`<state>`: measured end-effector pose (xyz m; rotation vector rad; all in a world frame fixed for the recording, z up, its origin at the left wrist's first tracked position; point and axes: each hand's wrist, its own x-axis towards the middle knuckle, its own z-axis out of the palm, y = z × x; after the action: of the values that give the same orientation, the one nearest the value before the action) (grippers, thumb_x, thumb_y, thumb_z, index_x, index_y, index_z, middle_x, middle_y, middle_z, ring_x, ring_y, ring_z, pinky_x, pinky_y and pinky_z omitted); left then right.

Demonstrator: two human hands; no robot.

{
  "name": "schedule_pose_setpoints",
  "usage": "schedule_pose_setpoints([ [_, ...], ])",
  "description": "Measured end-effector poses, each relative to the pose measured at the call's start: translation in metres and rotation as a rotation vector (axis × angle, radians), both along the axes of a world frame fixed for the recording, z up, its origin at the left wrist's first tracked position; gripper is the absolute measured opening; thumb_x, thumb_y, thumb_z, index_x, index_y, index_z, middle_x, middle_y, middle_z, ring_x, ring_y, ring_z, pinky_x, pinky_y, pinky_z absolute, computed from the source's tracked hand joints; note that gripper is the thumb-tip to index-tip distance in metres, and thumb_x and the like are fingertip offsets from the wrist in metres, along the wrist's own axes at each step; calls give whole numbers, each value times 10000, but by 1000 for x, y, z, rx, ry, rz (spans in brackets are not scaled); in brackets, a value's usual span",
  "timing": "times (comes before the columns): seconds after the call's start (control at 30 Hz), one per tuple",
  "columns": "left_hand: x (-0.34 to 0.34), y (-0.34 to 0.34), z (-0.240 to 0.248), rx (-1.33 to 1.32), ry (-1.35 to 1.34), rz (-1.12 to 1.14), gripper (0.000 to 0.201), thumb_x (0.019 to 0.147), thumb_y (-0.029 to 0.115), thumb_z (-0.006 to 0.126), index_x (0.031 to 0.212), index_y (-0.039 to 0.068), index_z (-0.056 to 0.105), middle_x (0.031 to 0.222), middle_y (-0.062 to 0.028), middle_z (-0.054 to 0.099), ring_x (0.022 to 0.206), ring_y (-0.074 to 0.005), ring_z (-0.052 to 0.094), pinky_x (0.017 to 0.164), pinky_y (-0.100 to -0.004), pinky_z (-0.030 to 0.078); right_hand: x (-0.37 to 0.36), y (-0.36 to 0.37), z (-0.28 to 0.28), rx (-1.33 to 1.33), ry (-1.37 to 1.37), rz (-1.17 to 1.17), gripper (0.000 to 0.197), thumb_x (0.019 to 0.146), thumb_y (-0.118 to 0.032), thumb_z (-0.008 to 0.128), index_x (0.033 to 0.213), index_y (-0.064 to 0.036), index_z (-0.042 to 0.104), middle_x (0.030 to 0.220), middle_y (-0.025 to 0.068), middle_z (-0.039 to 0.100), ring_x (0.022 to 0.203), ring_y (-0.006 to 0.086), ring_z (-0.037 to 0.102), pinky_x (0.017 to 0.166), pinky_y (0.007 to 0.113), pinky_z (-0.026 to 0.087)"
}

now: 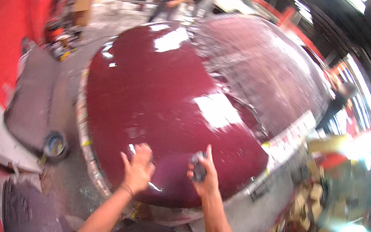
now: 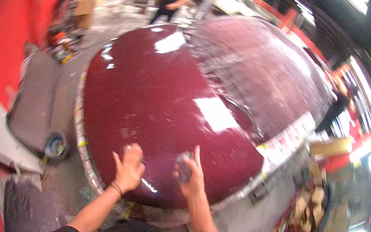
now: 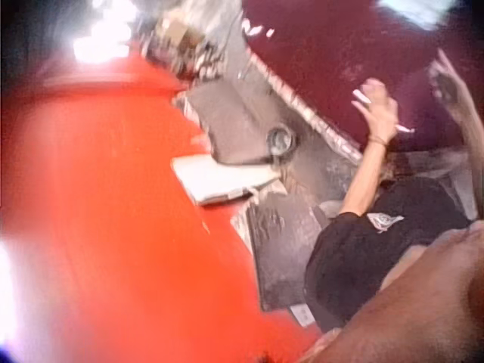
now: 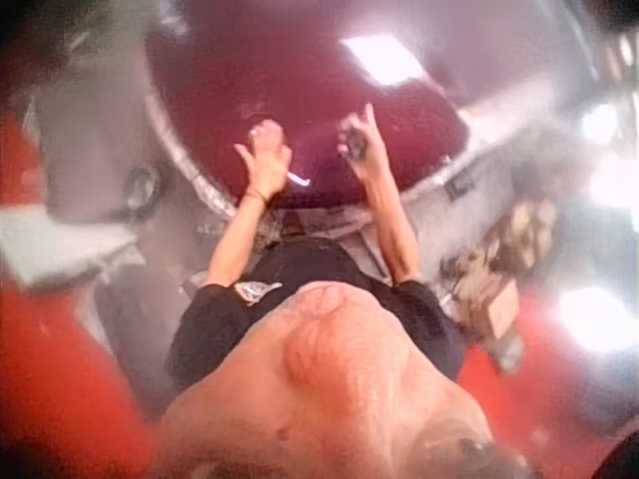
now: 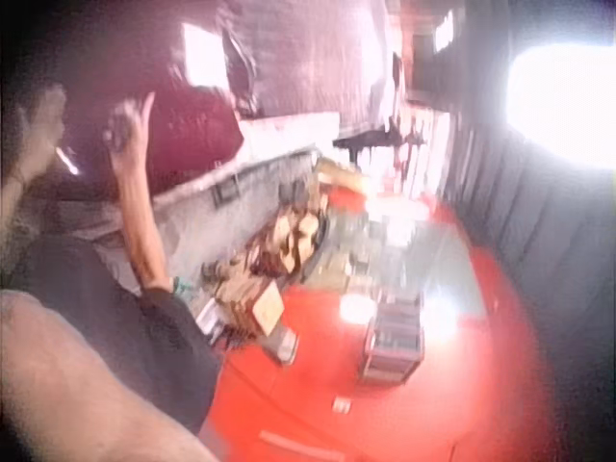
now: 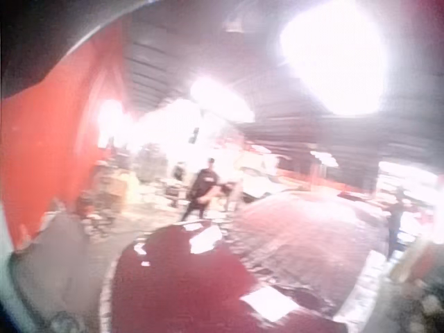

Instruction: The person is sanding a maroon car hood with a sanding block. They repeatedly dip the block into a bucket of water and continue sanding the surface.

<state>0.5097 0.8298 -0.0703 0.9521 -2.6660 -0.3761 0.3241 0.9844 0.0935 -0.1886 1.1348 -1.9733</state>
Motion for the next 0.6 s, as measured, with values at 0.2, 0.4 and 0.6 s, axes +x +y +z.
schedule_pose_setpoints([
  [0.2, -40, -45, 7, 4, 75, 212, 712, 1137, 403, 430, 1753, 74, 289, 1865, -115, 163, 1719, -349, 137, 1268, -814, 46, -137, -24, 221, -229, 772, -249, 662, 1015, -154, 775, 1574, -170, 421, 1033, 55, 706, 863, 188, 716, 661, 351, 600],
  [0.4, 2, 76, -4, 121, 133, -255, 739, 1120, 466, 515, 1750, 128, 326, 1858, -72, 211, 1724, -285, 139, 1277, -811, 24, -97, -12, 200, -143, 767, -345, 914, 1020, -63, 694, 1781, -169, 199, 991, 57, 625, 773, 122, 611, 549, 236, 494],
  [0.6, -58, -97, 22, 56, 113, 192, 705, 1165, 458, 393, 1766, 113, 261, 1866, -66, 166, 1722, -298, 124, 1295, -796, 42, -16, -33, 120, 11, 581, -230, 965, 983, -93, 744, 1785, -203, 220, 995, 34, 618, 703, 108, 606, 489, 248, 502],
])
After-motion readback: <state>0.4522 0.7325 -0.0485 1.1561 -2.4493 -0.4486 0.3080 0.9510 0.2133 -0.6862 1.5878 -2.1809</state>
